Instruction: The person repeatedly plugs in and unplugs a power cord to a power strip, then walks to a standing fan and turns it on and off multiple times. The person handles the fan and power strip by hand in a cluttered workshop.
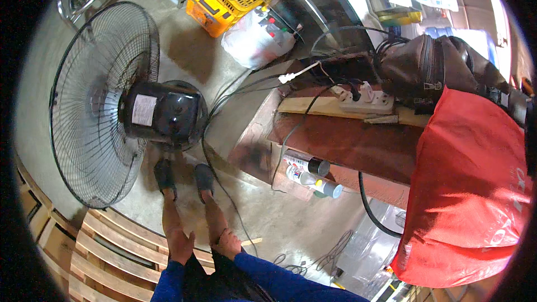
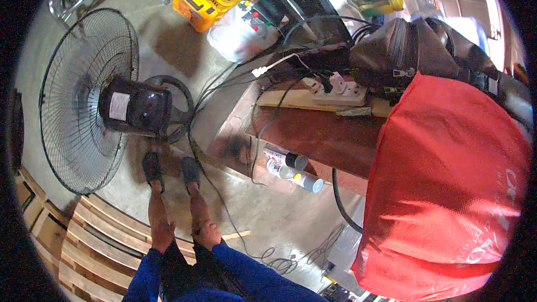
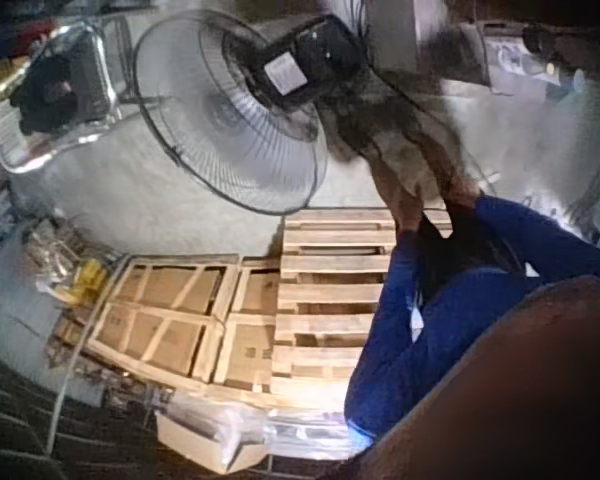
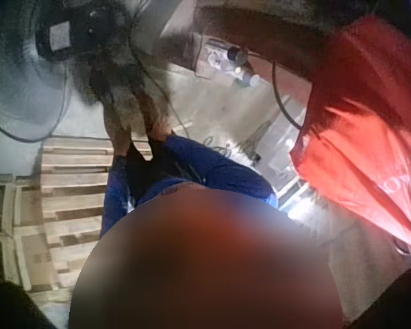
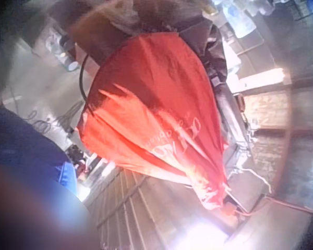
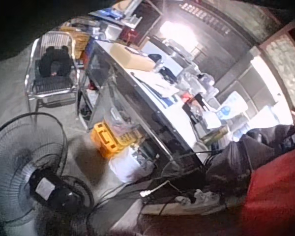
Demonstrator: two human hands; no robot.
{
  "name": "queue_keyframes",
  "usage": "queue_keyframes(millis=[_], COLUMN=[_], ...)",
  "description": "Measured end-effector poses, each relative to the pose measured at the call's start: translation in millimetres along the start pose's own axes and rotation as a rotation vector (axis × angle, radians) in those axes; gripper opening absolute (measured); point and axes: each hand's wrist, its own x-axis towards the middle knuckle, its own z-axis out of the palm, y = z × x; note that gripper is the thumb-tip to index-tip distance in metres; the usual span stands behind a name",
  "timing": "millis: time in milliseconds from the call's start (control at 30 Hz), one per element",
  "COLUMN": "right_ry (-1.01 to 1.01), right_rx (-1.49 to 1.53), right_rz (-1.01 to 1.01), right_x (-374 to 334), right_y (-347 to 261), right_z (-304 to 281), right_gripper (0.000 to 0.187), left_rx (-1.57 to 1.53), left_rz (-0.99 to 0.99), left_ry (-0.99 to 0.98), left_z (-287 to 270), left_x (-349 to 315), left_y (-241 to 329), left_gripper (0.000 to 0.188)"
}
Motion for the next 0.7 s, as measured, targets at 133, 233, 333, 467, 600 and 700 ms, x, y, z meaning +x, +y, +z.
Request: queue_keyframes(millis=[133,233,333,467,600,700], right_ry=[-0.023,-0.069,-0.061,0.012,-0.031,-0.072], right_rx=[0.031,0.083,0.114,0.191,0.222,0.239], right_rz=[0.029,0.053,0.051,0.040,0.051,0.064], right_x=[-2,-3,-5,-5,-3,-2], right_y=[-3,-3,0,7,15,19], right_z=[18,27,34,40,39,32], right_gripper=[0.095,0.099,0.097,0.094,0.096,0.100], left_rx=[-0.477,-0.529,-0.689,-0.535,-0.434,-0.299], left_rz=[0.282,0.524,0.755,1.007,1.189,1.263], left_ry=[0.046,0.100,0.130,0.321,0.428,0.314], left_z=[-39,-81,-124,-170,-191,-197], left_x=[70,119,149,178,216,237], left_y=[111,212,298,380,451,488], left_gripper=[0.035,0.029,0.030,0.034,0.045,0.052])
